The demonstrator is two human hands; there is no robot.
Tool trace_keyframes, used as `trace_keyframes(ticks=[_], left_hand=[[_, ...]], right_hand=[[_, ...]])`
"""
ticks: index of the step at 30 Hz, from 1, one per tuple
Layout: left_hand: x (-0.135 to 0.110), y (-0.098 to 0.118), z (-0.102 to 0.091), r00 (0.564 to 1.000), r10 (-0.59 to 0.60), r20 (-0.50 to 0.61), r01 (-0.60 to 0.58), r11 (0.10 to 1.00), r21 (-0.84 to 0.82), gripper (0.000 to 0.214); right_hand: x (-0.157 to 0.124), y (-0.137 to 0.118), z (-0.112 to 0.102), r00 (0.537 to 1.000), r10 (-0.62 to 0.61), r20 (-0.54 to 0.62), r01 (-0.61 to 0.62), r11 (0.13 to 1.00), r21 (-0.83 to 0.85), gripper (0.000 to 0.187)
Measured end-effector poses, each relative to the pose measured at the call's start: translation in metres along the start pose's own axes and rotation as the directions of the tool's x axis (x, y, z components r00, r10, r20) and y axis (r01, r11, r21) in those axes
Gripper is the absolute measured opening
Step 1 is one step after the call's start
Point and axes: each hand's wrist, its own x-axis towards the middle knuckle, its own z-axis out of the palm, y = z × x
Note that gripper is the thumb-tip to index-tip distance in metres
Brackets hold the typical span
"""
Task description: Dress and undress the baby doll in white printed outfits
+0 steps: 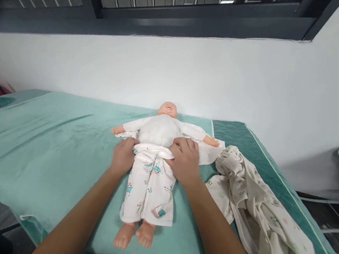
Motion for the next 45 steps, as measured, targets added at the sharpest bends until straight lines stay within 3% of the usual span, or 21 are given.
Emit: trace_keyframes(ticks=[6, 15, 23, 30, 37, 41, 45], left_hand=[[0.000, 0.002, -0.003, 0.999, 0.038, -0.017, -0.038, 0.999, 0.026, 0.017], [0.002, 0.001, -0.004, 0.999, -0.020, 0.047, 0.025, 0.994, -0.104, 0.028], [0.003, 0.001, -0.004, 0.997, -0.029, 0.067, 0.040, 0.987, -0.158, 0.039], [0.005, 0.000, -0.003, 0.989, -0.094, 0.115, 0.114, 0.975, -0.191, 0.036], [0.004, 0.000, -0.003, 0.981, -0.156, 0.113, 0.173, 0.973, -0.155, 0.030], [0.004, 0.000, -0.003, 0.981, -0.151, 0.125, 0.170, 0.973, -0.159, 0.028], [0.006, 0.000, -0.004, 0.981, -0.122, 0.148, 0.149, 0.971, -0.188, 0.026]], right_hand=[[-0.001, 0.002, -0.001, 0.997, -0.055, 0.059, 0.060, 0.994, -0.087, 0.020], [0.002, 0.004, -0.006, 0.993, 0.027, 0.116, -0.017, 0.996, -0.086, 0.011], [0.003, 0.009, -0.011, 0.976, 0.086, 0.202, -0.080, 0.996, -0.040, 0.020], [0.002, 0.015, -0.015, 0.955, 0.090, 0.282, -0.084, 0.996, -0.031, 0.022], [0.001, 0.019, -0.015, 0.903, 0.193, 0.383, -0.155, 0.980, -0.128, 0.034], [0.002, 0.024, -0.017, 0.860, 0.215, 0.463, -0.227, 0.973, -0.031, 0.038], [0.001, 0.030, -0.024, 0.778, 0.230, 0.585, -0.348, 0.932, 0.097, 0.040]])
